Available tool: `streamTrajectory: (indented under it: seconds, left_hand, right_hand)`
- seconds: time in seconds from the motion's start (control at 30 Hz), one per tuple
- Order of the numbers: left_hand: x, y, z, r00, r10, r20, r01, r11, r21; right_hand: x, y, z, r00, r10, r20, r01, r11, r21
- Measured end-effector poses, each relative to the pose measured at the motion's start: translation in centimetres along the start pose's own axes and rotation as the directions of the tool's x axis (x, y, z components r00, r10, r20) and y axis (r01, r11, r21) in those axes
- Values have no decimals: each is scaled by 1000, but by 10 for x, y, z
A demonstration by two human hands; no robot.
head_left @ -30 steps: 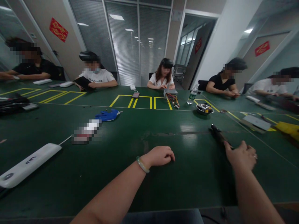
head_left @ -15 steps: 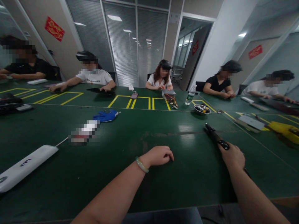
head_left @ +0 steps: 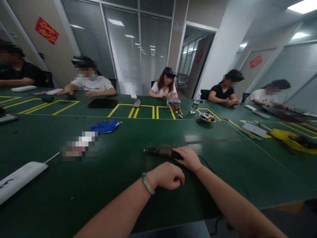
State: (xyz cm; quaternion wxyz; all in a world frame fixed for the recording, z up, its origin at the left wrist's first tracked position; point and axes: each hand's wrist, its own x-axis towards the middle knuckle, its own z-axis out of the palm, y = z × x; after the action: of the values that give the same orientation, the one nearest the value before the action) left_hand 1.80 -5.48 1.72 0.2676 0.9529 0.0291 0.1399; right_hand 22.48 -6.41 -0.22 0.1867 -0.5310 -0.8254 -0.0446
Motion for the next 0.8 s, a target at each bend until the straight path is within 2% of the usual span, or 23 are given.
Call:
streamTrajectory:
  seconds: [0.13, 0.3, 0.37, 0.43, 0.47, 0.57, 0.6, 0.67, 0.73, 0.8]
  left_hand:
    - [2, 3, -1, 1000, 21, 18, -20, 999, -37]
    - [2, -5, 3, 1000, -4, -14, 3, 999, -43]
    - [2, -7, 3, 996, -42, -82, 41, 999, -16]
    - [2, -7, 1, 971, -75, -226, 81, 997, 15]
    - [2, -7, -1, 945, -88, -314, 103, 994, 32]
    - [2, -9, -8, 843, -121, -524, 197, 976, 92]
    - [2, -11, -11, 816, -142, -561, 245, 963, 113]
    - [1, -17, -14, 776, -199, -599, 353, 923, 151]
    - [1, -23, -15, 758, -257, -599, 445, 876, 187]
    - [1, -29, -12, 771, -300, -562, 493, 839, 229]
  right_hand:
    - [34, -29, 15, 990, -117, 81, 108, 989, 102]
    - [40, -30, 21, 982, -143, 121, 125, 982, 138]
    - [37, -27, 17, 981, -147, 125, 129, 982, 138]
    - [31, -26, 11, 982, -145, 123, 127, 981, 147]
    - [28, -27, 8, 986, -128, 107, 112, 982, 150]
    - [13, -32, -4, 999, 34, -13, -32, 990, 135]
    - [6, -33, -8, 990, 123, -69, -114, 986, 125]
    - [-14, -34, -15, 942, 297, -159, -281, 953, 113]
    - [-41, -34, -20, 880, 428, -204, -415, 904, 104]
    - [-69, -34, -21, 846, 498, -191, -492, 867, 81]
